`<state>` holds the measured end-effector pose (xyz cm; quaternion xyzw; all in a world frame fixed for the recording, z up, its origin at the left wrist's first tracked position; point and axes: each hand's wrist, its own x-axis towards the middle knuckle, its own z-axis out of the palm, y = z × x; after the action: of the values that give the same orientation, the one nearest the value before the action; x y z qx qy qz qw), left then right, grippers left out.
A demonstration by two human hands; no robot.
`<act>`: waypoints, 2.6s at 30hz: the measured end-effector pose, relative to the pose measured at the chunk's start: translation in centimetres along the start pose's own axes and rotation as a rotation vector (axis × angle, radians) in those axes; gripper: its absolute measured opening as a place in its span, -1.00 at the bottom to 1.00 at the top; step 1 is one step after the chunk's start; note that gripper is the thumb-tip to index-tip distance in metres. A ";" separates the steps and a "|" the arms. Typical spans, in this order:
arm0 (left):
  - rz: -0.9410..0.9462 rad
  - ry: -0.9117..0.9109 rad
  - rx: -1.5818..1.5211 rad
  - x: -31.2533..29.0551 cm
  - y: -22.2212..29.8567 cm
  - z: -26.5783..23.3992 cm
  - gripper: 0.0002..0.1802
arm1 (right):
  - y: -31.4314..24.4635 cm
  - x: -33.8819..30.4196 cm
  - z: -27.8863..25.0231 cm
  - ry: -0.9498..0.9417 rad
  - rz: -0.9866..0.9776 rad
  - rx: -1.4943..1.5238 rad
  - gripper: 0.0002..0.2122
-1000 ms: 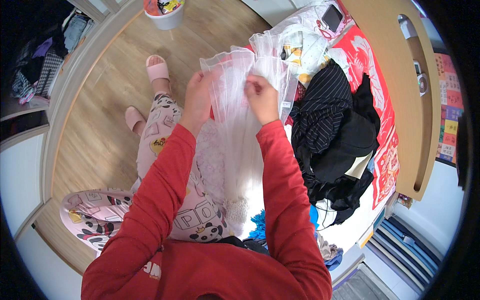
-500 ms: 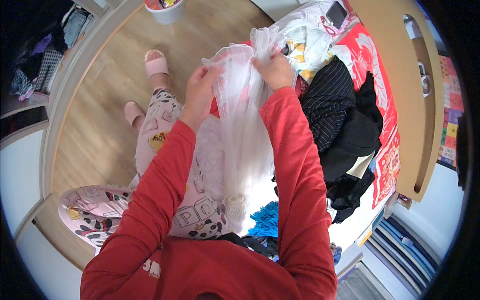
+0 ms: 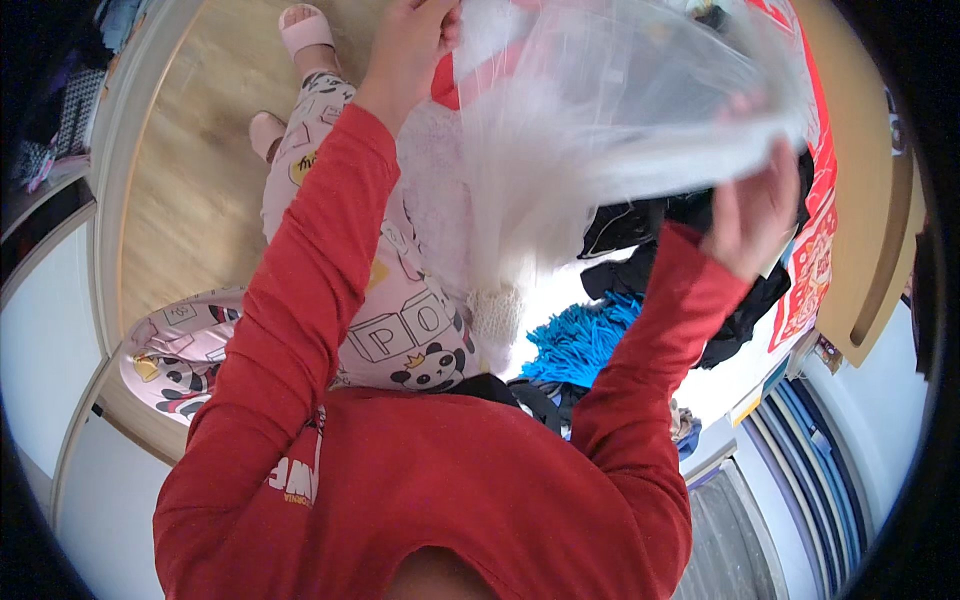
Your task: The person sits on the floor and folds a piece of white mesh fabric. They roll the fabric into a tight cylinder, then fold it into a compact square shape, and finally place it into a small clear plastic bag.
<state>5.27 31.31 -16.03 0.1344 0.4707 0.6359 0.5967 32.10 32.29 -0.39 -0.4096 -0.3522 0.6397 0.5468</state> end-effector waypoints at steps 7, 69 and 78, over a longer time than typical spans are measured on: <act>-0.012 -0.175 0.118 -2.5 0.8 5.1 -0.75 | -0.6 -3.3 -1.5 -0.001 -0.097 -0.143 -0.66; 0.462 -0.178 1.468 14.2 0.6 -2.1 -0.70 | 2.2 4.2 0.3 0.200 -0.272 -0.110 -0.82; -0.733 -0.175 0.428 10.0 2.3 -4.6 -0.85 | -7.0 -10.0 -1.9 -0.119 -0.221 0.665 -0.63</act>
<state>-2.09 38.48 -20.55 0.1323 0.5562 0.2562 0.7794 37.33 23.53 6.50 -0.1308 -0.1981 0.6790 0.6947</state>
